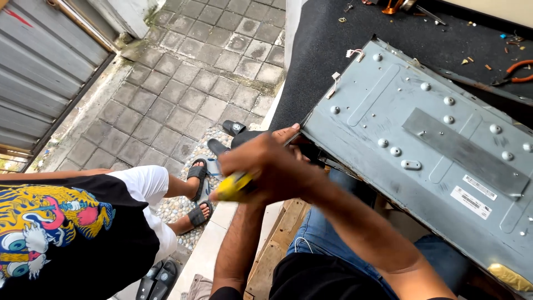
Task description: Disassembling a flat-screen monitor using hands and a screwdriver
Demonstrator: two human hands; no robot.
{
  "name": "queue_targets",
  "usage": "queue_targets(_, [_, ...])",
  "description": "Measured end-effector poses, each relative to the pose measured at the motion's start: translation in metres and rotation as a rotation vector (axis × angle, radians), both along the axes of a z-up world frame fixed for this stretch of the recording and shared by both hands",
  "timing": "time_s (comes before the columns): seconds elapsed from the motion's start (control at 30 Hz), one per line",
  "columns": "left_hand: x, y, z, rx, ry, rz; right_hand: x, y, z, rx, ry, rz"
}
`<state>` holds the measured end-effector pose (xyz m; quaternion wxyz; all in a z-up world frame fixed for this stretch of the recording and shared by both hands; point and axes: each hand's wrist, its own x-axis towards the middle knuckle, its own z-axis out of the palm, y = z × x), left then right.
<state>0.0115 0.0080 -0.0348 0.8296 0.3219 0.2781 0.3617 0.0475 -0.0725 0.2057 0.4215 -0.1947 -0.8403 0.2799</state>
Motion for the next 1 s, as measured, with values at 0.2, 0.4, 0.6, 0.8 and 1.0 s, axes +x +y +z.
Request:
queue_targets(0.2, [-0.004,-0.02,0.055,0.03,0.154,0.041,0.121,-0.043,0.04,-0.16,0.564,-0.273])
queue_targets(0.4, [-0.017,-0.049,0.11,0.15,0.585,0.119,0.204,-0.107,0.033,-0.226,1.227,-0.211])
queue_targets(0.6, [-0.006,-0.102,0.136,0.221,0.727,-0.22,0.217,-0.14,0.017,-0.132,0.598,-0.635])
queue_targets(0.8, [0.043,-0.135,0.104,0.015,0.503,-0.438,0.209,-0.142,0.013,-0.184,0.684,-0.433])
queue_targets(1.0, [0.074,-0.157,0.097,-0.077,0.358,-0.392,0.219,-0.148,0.013,-0.202,0.648,-0.369])
